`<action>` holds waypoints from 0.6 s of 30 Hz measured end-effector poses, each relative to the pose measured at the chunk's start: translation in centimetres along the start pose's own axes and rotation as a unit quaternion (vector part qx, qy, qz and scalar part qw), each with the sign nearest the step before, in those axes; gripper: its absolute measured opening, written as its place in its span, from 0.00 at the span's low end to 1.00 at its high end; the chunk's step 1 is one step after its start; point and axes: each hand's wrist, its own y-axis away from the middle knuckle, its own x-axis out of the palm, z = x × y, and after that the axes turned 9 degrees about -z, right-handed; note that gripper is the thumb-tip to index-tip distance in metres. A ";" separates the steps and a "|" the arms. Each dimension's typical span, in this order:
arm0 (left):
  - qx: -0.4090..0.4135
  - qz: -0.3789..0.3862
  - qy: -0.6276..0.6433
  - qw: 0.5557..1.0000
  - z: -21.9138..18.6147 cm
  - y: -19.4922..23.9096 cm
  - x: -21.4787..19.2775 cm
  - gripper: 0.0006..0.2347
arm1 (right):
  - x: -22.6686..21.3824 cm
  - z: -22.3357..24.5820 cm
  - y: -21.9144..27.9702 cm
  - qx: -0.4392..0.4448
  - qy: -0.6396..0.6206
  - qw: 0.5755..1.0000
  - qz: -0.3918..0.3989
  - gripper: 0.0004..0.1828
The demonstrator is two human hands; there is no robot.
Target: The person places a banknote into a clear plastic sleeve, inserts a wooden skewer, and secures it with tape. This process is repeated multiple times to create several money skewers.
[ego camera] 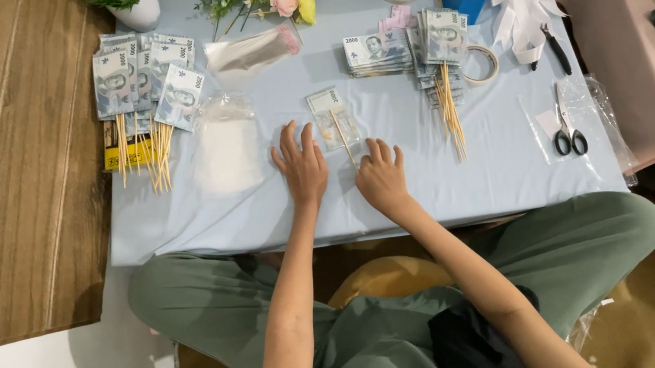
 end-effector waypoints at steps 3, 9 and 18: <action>-0.005 0.002 -0.012 1.000 0.2 0.0 0.5 0.14 | 1.9 -0.2 -0.4 -0.011 -0.011 1.000 -0.014 0.09; -0.021 -0.013 0.032 0.999 -0.5 -0.5 -1.1 0.17 | 0.5 -4.0 -0.4 0.030 -0.179 0.982 -0.058 0.06; -0.011 -0.008 0.012 1.000 0.3 -0.1 0.5 0.18 | -6.2 -17.9 -7.2 0.087 -0.313 0.932 -0.161 0.05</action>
